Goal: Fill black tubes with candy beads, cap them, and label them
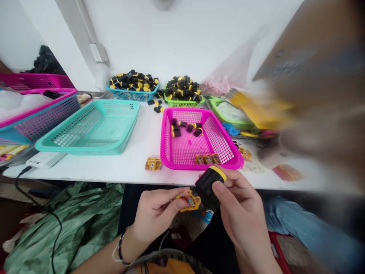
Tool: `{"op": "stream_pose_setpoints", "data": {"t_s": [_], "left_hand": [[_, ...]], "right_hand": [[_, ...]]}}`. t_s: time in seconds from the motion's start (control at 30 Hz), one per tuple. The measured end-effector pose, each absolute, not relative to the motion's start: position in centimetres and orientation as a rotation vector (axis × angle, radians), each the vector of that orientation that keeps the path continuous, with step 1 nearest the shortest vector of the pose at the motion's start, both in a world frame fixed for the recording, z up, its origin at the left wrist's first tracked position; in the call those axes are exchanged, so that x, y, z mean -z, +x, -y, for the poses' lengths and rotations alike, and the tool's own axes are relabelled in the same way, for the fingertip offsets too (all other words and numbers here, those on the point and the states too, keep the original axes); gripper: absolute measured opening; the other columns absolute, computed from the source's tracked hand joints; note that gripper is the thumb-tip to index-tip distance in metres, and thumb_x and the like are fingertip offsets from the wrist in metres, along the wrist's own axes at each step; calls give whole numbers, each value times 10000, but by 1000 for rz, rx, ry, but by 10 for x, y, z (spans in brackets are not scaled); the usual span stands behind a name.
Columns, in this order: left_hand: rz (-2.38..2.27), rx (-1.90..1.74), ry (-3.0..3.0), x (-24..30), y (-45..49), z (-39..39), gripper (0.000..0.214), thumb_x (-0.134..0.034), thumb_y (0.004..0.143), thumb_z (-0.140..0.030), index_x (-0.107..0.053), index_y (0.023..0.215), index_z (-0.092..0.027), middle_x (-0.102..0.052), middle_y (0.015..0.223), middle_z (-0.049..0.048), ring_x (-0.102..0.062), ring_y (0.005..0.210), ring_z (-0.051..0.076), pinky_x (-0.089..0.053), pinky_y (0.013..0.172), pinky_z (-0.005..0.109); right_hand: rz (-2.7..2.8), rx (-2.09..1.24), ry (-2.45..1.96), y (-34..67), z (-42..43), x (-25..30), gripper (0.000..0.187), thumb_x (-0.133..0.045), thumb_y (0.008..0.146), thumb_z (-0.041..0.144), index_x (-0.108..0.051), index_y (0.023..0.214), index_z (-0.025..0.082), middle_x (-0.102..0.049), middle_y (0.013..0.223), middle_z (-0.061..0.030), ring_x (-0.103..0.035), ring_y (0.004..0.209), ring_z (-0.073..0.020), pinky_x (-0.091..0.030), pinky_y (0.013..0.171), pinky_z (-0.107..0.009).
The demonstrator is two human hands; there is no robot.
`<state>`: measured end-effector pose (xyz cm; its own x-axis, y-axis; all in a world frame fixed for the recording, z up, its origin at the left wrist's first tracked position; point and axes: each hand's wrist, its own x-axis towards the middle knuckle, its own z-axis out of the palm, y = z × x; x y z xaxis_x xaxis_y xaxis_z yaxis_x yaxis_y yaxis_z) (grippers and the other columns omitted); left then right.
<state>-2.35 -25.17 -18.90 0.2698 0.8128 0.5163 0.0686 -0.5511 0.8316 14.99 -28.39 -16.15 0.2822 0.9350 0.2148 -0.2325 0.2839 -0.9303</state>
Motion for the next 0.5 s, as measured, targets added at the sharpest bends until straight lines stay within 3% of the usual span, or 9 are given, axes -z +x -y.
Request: {"op": "stream_pose_setpoints", "data": {"t_s": [0.1, 0.23, 0.5], "left_hand": [[-733, -1313, 1967, 188, -26, 251, 226, -605, 935, -237, -771, 1079, -184, -796, 897, 45, -746, 708, 105, -561, 695, 96], [-715, -1299, 2040, 190, -28, 250, 315, -603, 942, -279, -692, 1234, -198, -770, 1068, 61, -751, 875, 121, -545, 832, 112], [-768, -1324, 1859, 180, -33, 256, 349, -666, 896, -227, -674, 1230, -327, -780, 1031, -2, -750, 811, 118, -562, 754, 118]], "right_hand": [[938, -1039, -873, 146, 286, 158, 133, -751, 842, 248, -723, 962, 299, -741, 841, 56, -681, 740, -45, -542, 704, -108], [945, -1079, -826, 143, 287, 157, 80, -734, 858, 240, -708, 920, 283, -753, 849, 59, -697, 761, -50, -548, 709, -112], [1109, -961, -994, 146, 288, 166, 196, -758, 818, 184, -709, 967, 302, -751, 902, 37, -713, 843, -104, -575, 775, -184]]}}
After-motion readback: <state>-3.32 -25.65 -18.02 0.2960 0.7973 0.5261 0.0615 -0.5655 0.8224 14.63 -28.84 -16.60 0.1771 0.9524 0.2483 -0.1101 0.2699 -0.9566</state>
